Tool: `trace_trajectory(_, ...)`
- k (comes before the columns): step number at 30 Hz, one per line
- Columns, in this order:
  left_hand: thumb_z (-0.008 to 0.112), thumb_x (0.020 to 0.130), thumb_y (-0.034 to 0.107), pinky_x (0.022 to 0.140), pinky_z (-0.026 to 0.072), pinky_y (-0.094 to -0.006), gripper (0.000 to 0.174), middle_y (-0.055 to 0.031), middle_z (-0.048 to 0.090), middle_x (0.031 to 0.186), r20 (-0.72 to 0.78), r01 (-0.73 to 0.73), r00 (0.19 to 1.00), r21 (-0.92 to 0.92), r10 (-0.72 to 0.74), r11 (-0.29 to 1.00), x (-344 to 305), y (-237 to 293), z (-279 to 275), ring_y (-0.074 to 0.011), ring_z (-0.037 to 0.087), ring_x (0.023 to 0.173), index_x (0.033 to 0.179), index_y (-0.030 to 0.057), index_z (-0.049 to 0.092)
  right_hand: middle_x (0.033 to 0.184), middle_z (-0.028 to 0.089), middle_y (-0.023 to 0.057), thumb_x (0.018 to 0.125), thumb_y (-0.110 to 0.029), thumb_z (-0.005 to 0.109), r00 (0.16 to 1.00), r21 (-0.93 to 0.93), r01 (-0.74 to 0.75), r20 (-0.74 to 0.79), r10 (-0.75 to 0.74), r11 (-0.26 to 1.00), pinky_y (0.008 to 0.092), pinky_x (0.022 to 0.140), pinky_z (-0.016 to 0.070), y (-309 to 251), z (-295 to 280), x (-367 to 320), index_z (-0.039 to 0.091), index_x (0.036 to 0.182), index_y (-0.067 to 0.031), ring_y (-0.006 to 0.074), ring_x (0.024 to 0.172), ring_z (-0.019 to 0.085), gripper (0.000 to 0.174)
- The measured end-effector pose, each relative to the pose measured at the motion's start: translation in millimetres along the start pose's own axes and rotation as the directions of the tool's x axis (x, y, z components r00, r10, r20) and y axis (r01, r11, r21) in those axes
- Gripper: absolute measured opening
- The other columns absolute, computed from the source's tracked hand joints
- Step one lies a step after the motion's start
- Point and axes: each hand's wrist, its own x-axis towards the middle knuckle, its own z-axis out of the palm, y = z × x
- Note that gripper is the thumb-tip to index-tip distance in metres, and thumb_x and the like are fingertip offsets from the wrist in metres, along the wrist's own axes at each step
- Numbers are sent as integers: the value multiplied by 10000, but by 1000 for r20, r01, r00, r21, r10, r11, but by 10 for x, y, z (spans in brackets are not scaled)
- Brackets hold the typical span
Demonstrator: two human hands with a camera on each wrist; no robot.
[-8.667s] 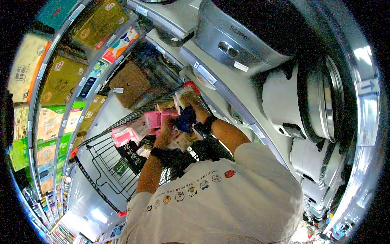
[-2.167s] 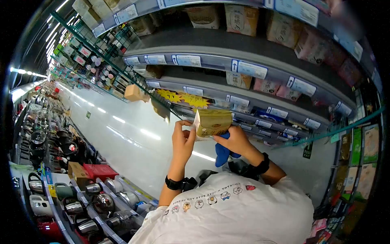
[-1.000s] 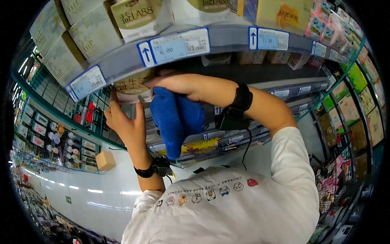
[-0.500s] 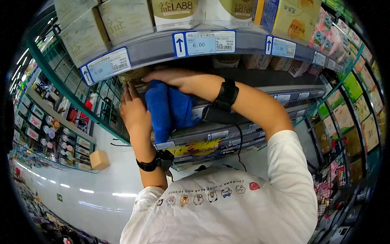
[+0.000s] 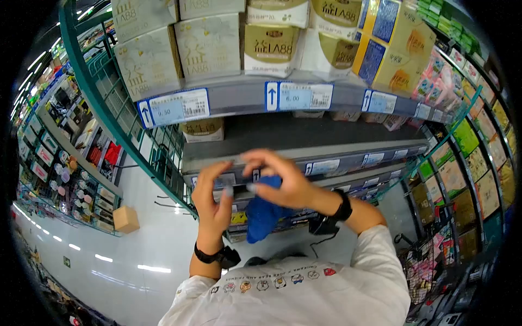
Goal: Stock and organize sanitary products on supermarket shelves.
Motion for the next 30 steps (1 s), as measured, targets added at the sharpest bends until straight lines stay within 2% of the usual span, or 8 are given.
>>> trace_trajectory(9,775,645,214,716,476,-322,689,-132,574,957,479,357,845,-175,-237,918,-280,510,494,-244,582,782,1231,26,464,841,556,32,863,-82,517,908,195,-170,-349,231,966,218,721,420,362,-37,-919,491,1073,-19,79,786,522,221)
trace_trajectory(15,780,655,240,719,482,-330,716,-165,613,909,834,398,547,-326,64,858,-661,560,1407,-268,607,789,1241,19,434,810,565,35,916,-155,487,656,448,-201,-599,459,871,211,651,419,459,-197,-2125,539,1025,-38,83,735,518,169)
trace_trajectory(16,773,650,270,716,482,-351,666,-184,620,897,789,238,584,-389,189,890,-739,687,1565,-297,617,800,1176,9,459,804,565,38,925,-187,493,591,472,-197,-642,488,859,210,636,415,445,-225,-2346,566,992,-37,80,723,512,179)
trace_trajectory(19,753,649,293,712,480,-365,589,-196,624,886,894,252,422,-274,149,928,-1070,1204,2190,-318,620,797,1088,5,485,800,553,33,922,-199,506,421,478,-190,-749,511,857,214,629,415,365,-307,-3134,579,959,-31,88,725,510,186)
trace_trajectory(23,707,670,257,684,480,-375,500,-195,627,846,885,391,298,-456,359,800,-1713,1846,3216,-328,620,768,1043,8,485,816,550,35,917,-186,513,165,508,-145,-834,527,849,227,650,424,66,-361,-4341,578,987,-26,94,733,511,186)
trace_trajectory(25,677,676,222,686,480,-382,464,-198,622,845,912,491,123,-399,391,775,-1887,2248,3516,-334,617,765,1040,4,492,820,549,39,918,-175,507,49,519,-115,-849,526,847,232,663,427,-101,-292,-5023,578,996,-23,96,737,512,185)
trace_trajectory(27,657,671,201,696,475,-391,449,-208,613,851,896,505,-42,-363,443,783,-2123,2602,3779,-344,609,772,1033,-10,494,889,549,35,859,-80,562,60,528,-144,-839,540,837,239,742,437,-275,-165,-5644,550,1091,-37,108,824,524,236)
trace_trajectory(30,654,686,192,730,484,-379,546,-206,626,920,854,453,-75,-431,516,780,-2526,3063,4201,-332,619,829,1159,11,452,997,531,28,717,10,686,65,543,-114,-831,552,832,254,842,421,-576,55,-6346,489,1208,-64,124,941,518,534)
